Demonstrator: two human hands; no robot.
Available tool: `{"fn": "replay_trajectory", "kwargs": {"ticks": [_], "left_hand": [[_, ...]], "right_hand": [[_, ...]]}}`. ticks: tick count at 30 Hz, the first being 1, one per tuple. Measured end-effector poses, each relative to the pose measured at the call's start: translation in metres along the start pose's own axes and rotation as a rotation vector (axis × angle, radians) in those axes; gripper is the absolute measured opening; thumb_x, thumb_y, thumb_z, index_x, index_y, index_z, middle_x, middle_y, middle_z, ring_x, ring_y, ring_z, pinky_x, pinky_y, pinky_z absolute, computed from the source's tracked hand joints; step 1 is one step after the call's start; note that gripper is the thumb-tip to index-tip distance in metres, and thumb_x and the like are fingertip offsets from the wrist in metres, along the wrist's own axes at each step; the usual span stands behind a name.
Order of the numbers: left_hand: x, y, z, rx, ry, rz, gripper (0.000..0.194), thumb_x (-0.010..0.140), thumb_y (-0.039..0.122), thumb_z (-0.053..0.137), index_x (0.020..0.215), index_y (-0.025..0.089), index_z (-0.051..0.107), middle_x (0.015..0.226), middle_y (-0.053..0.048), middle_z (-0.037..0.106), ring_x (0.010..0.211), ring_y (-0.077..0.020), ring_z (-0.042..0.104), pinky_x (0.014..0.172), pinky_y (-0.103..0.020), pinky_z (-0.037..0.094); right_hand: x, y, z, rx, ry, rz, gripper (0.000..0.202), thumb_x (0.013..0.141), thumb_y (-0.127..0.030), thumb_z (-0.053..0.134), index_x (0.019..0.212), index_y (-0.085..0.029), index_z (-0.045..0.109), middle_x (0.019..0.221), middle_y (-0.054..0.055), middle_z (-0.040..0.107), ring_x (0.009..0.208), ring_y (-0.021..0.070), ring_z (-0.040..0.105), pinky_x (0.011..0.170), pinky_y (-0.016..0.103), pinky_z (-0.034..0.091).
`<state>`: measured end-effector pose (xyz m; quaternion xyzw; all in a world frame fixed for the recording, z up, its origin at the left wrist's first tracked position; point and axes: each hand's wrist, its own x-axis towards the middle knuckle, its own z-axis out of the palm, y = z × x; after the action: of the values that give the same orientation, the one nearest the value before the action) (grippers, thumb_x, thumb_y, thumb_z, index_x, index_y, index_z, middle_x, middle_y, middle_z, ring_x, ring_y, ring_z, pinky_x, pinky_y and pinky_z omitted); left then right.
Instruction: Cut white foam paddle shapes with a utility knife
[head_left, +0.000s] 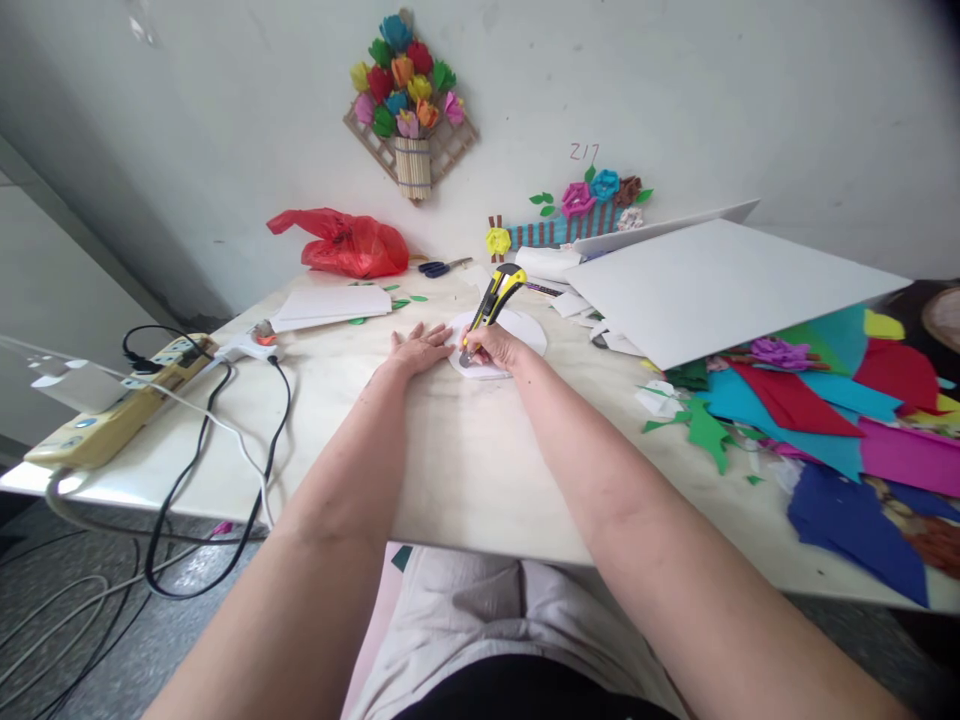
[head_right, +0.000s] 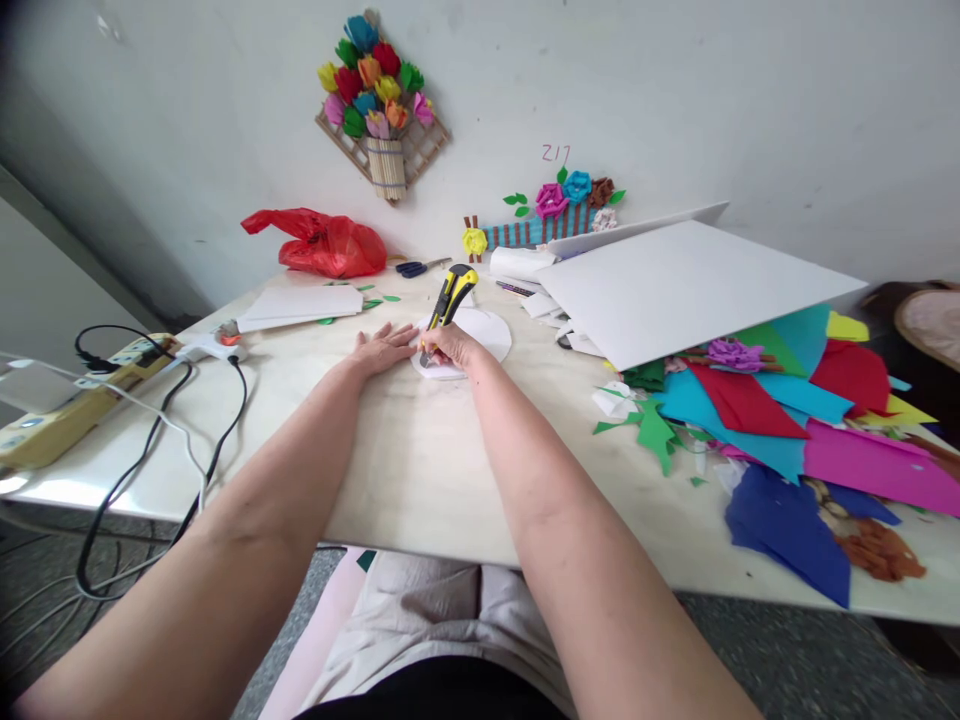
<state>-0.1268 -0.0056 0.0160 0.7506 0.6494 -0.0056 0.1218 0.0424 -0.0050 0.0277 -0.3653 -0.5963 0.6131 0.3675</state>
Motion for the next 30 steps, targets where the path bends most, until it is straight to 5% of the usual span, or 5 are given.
{"fn": "replay_trajectory", "kwargs": {"ticks": [5, 13, 20, 30], "left_hand": [[-0.003, 0.002, -0.001, 0.002, 0.016, -0.003, 0.063, 0.091, 0.06, 0.022, 0.152, 0.046, 0.018, 0.161, 0.012, 0.011, 0.149, -0.0322, 0.001, 0.11, -0.071, 0.001], [-0.001, 0.001, 0.003, -0.053, 0.154, -0.005, 0.062, 0.091, 0.057, 0.032, 0.151, 0.043, 0.026, 0.154, 0.005, 0.037, 0.148, -0.0242, 0.016, 0.114, -0.064, 0.0], [0.002, -0.001, 0.004, -0.036, 0.157, 0.023, 0.057, 0.094, 0.04, 0.027, 0.152, 0.04, 0.026, 0.153, 0.005, 0.037, 0.147, -0.0224, 0.02, 0.116, -0.062, 0.005], [-0.001, -0.011, 0.002, 0.042, 0.092, 0.0, 0.056, 0.095, 0.037, 0.023, 0.15, 0.044, 0.026, 0.156, 0.009, 0.03, 0.149, -0.0279, 0.006, 0.109, -0.071, -0.004]], "right_hand": [[0.001, 0.005, 0.0, -0.011, 0.029, -0.03, 0.009, 0.047, -0.01, 0.046, 0.048, -0.014, 0.053, 0.04, -0.003, 0.049, 0.03, 0.0052, 0.034, 0.031, 0.019, 0.023], [0.001, 0.004, 0.01, -0.075, 0.124, -0.043, 0.006, 0.05, -0.012, 0.049, 0.051, -0.014, 0.055, 0.036, -0.004, 0.045, 0.029, 0.0063, 0.037, 0.033, 0.018, 0.028], [0.004, 0.007, 0.028, -0.095, 0.189, -0.007, 0.006, 0.054, -0.013, 0.051, 0.053, -0.015, 0.057, 0.035, -0.004, 0.046, 0.032, 0.0077, 0.042, 0.035, 0.018, 0.029], [0.014, 0.018, 0.037, -0.217, 0.254, -0.005, 0.005, 0.059, -0.016, 0.056, 0.054, -0.016, 0.057, 0.037, -0.003, 0.051, 0.038, 0.0096, 0.048, 0.041, 0.019, 0.036]]}}
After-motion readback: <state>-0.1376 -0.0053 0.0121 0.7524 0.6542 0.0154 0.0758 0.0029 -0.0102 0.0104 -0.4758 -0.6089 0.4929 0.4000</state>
